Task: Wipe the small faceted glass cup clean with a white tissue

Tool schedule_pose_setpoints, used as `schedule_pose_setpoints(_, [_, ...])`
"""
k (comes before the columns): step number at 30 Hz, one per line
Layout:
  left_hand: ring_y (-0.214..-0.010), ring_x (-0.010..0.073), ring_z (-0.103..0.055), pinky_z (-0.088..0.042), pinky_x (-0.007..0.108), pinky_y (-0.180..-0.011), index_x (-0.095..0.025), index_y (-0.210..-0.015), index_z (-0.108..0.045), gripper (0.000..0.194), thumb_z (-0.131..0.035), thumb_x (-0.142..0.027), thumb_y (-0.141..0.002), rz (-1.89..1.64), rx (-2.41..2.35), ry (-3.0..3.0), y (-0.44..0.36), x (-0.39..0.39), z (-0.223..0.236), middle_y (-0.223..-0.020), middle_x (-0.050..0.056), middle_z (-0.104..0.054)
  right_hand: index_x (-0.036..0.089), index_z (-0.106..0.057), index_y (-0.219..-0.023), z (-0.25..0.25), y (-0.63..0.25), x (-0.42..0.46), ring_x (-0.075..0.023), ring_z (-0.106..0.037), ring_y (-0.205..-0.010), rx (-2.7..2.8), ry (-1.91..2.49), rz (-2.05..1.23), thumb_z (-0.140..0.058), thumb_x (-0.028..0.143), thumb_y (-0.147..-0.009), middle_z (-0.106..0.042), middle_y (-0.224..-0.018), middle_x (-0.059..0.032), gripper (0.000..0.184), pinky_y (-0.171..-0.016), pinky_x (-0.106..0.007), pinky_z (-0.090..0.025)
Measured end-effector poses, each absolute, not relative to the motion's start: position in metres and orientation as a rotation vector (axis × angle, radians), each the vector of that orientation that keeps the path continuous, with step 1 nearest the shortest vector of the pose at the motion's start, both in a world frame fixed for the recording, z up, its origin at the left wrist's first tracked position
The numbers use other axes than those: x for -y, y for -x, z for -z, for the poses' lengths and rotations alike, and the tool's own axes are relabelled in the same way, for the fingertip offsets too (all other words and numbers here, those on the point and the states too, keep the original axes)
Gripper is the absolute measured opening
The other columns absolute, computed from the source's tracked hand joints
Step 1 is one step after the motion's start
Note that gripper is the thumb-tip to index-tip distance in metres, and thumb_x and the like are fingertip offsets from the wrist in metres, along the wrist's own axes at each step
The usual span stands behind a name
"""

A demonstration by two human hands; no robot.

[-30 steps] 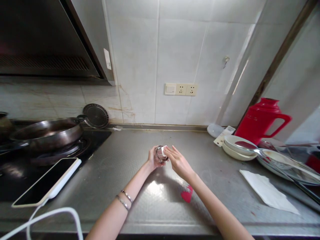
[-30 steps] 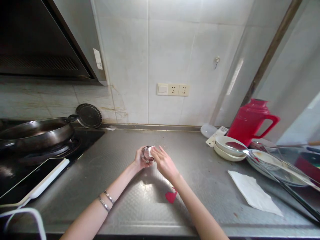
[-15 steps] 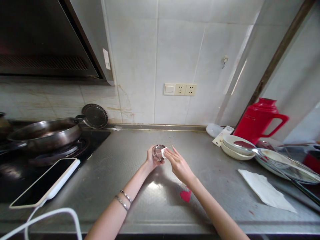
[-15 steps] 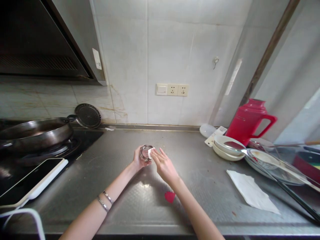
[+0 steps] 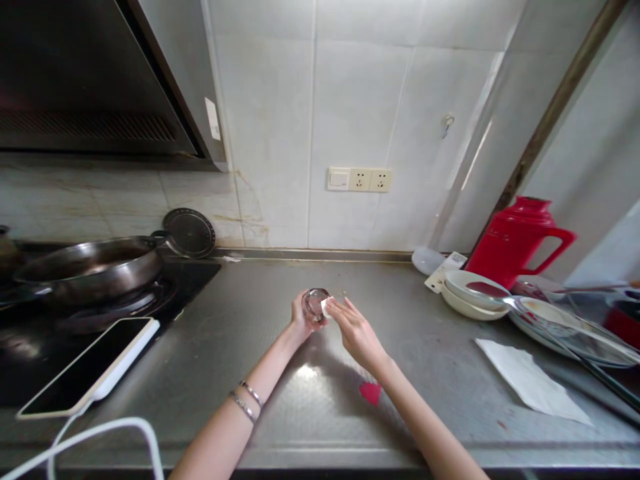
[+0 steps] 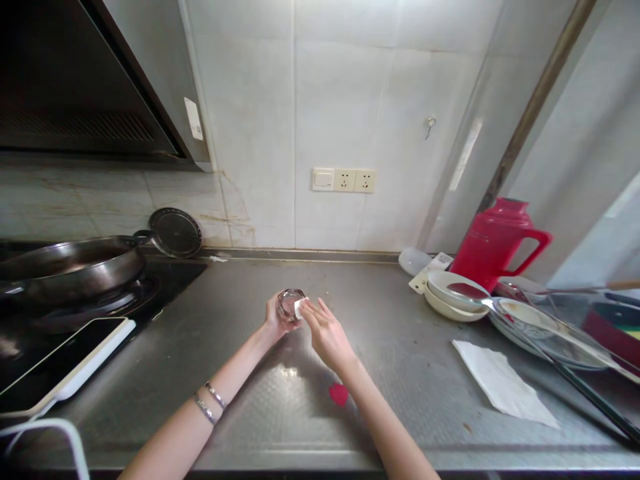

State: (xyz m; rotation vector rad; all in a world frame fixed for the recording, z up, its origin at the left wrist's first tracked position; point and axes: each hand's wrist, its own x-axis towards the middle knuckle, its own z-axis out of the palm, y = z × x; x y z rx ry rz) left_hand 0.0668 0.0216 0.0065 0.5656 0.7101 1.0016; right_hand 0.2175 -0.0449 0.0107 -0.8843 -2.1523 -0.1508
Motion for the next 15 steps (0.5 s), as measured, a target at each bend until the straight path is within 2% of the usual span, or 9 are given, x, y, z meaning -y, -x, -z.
schedule_pose_setpoints(2, [-0.044, 0.0183, -0.055, -0.035, 0.026, -0.041, -0.012, -0.091, -0.062, 0.05, -0.036, -0.053, -0.081, -1.019, -0.727, -0.611, -0.066, -0.021, -0.009, -0.061, 0.009, -0.064, 0.021, -0.056, -0.124, -0.012, -0.222, 0.037, -0.0205, -0.055, -0.117, 2.003, 0.926, -0.005, -0.032, 0.006, -0.088, -0.063, -0.122, -0.0083, 0.045, -0.102, -0.043, -0.042])
schedule_pose_setpoints(4, [-0.043, 0.0184, -0.056, -0.031, 0.024, -0.038, -0.012, -0.091, -0.062, 0.05, -0.036, -0.053, -0.08, -1.047, -0.762, -0.67, -0.065, -0.021, -0.011, -0.061, 0.008, -0.065, 0.019, -0.063, -0.113, -0.014, -0.225, 0.027, -0.0211, -0.064, -0.101, 1.774, 1.039, -0.173, -0.036, 0.021, -0.092, -0.07, -0.105, -0.0076, 0.034, -0.088, -0.036, -0.05])
schedule_pose_setpoints(6, [-0.04, 0.0164, -0.054, -0.025, 0.021, -0.035, -0.012, -0.09, -0.063, 0.051, -0.035, -0.054, -0.08, -1.098, -0.809, -0.731, -0.064, -0.022, -0.012, -0.06, 0.007, -0.065, 0.017, -0.067, -0.101, -0.017, -0.228, 0.014, -0.0213, -0.066, -0.084, 1.561, 1.166, -0.313, -0.038, 0.034, -0.091, -0.072, -0.087, -0.0071, 0.035, -0.074, -0.031, -0.052])
schedule_pose_setpoints(7, [-0.038, 0.015, -0.053, -0.022, 0.021, -0.034, -0.012, -0.087, -0.063, 0.052, -0.036, -0.055, -0.081, -1.131, -0.836, -0.753, -0.063, -0.023, -0.012, -0.06, 0.007, -0.064, 0.015, -0.068, -0.097, -0.018, -0.229, 0.006, -0.0216, -0.065, -0.08, 1.49, 1.198, -0.368, -0.039, 0.037, -0.089, -0.072, -0.082, -0.0072, 0.037, -0.073, -0.031, -0.051])
schedule_pose_setpoints(11, [-0.035, 0.0106, -0.047, -0.019, 0.02, -0.034, -0.012, -0.075, -0.062, 0.049, -0.044, -0.057, -0.079, -1.274, -0.943, -0.828, -0.06, -0.029, -0.01, -0.055, 0.004, -0.062, 0.014, -0.071, -0.089, -0.019, -0.228, -0.024, -0.0232, -0.062, -0.084, 1.283, 1.191, -0.721, -0.056, 0.037, -0.071, -0.071, -0.086, -0.0081, 0.033, -0.075, -0.032, -0.048])
schedule_pose_setpoints(15, [-0.037, 0.01, -0.044, -0.024, 0.022, -0.038, -0.014, -0.062, -0.057, 0.047, -0.05, -0.058, -0.076, -1.398, -1.007, -0.981, -0.058, -0.034, -0.004, -0.049, 0.002, -0.057, 0.014, -0.072, -0.077, -0.011, -0.216, -0.04, -0.0199, -0.061, -0.066, 1.251, 1.153, -0.919, -0.057, 0.038, -0.064, -0.069, -0.069, -0.0058, 0.032, -0.059, -0.029, -0.048])
